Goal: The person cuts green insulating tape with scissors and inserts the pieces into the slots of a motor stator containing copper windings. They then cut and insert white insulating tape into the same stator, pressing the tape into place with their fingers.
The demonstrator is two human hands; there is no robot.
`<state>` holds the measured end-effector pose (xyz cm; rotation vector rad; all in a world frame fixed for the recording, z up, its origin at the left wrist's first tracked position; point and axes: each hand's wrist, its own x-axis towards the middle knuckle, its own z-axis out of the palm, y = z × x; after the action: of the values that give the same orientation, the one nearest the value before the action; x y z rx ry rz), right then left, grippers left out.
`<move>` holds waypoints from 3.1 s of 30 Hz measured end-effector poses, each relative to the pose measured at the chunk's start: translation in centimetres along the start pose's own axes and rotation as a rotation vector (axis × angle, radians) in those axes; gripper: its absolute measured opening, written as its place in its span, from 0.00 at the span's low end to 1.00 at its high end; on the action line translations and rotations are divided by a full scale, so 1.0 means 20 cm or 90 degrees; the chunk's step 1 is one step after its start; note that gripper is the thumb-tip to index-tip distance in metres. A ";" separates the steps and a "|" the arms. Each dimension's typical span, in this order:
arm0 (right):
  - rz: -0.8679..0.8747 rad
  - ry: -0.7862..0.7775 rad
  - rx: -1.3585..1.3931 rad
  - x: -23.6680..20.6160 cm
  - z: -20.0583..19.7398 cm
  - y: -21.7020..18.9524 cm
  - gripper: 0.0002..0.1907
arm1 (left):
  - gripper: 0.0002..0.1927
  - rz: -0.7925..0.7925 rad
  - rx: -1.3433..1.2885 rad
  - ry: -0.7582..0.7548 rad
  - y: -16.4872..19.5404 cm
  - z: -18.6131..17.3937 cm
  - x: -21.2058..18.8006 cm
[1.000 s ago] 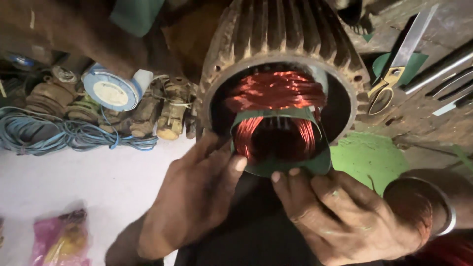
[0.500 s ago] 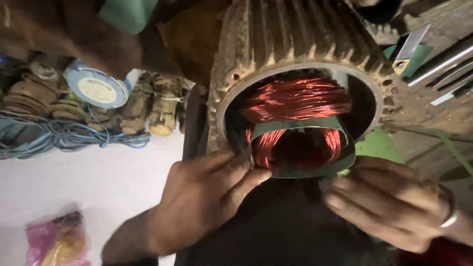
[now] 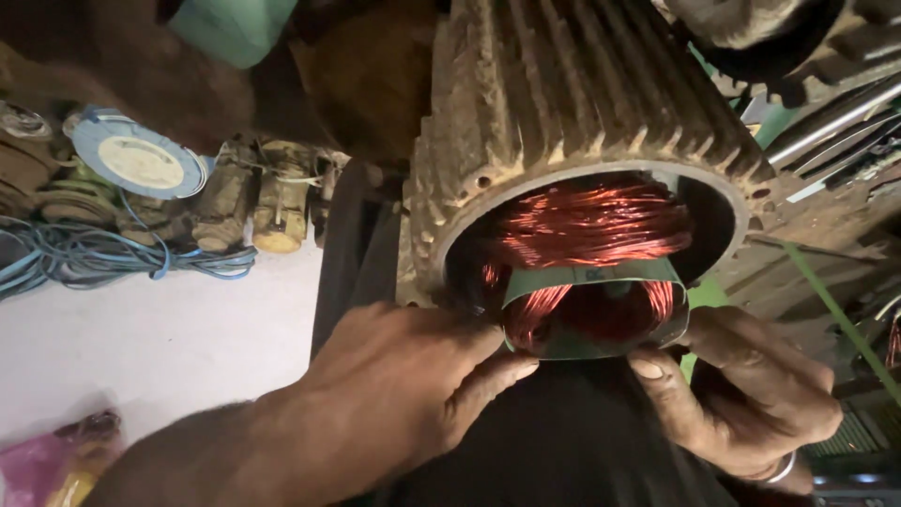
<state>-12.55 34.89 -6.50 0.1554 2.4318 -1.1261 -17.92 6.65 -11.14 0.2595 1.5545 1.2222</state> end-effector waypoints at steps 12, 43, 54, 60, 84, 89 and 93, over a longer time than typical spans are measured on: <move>0.036 0.038 0.119 -0.01 0.07 0.03 0.16 | 0.11 0.044 -0.092 0.020 -0.05 -0.01 0.03; -0.118 0.026 0.166 0.08 0.07 0.38 0.24 | 0.09 -0.031 -0.041 0.147 0.06 0.10 0.10; -0.204 0.071 0.197 0.04 0.13 0.49 0.21 | 0.13 0.089 -0.054 0.064 -0.05 0.06 0.14; -0.221 0.095 0.211 0.05 0.14 0.50 0.21 | 0.10 0.067 -0.006 0.024 0.00 0.03 0.18; -0.033 0.092 0.208 -0.14 0.12 0.33 0.14 | 0.09 0.276 0.859 0.089 0.18 0.16 0.08; -0.048 0.112 0.181 -0.14 0.12 0.30 0.11 | 0.10 0.248 0.881 0.014 0.28 0.13 0.14; -0.036 0.122 0.205 -0.10 0.14 0.27 0.11 | 0.09 0.232 0.850 0.088 0.23 0.16 0.12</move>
<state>-8.29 36.45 -10.96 0.3106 2.4115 -1.5900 -18.09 12.16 -8.54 1.3679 2.3098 0.2502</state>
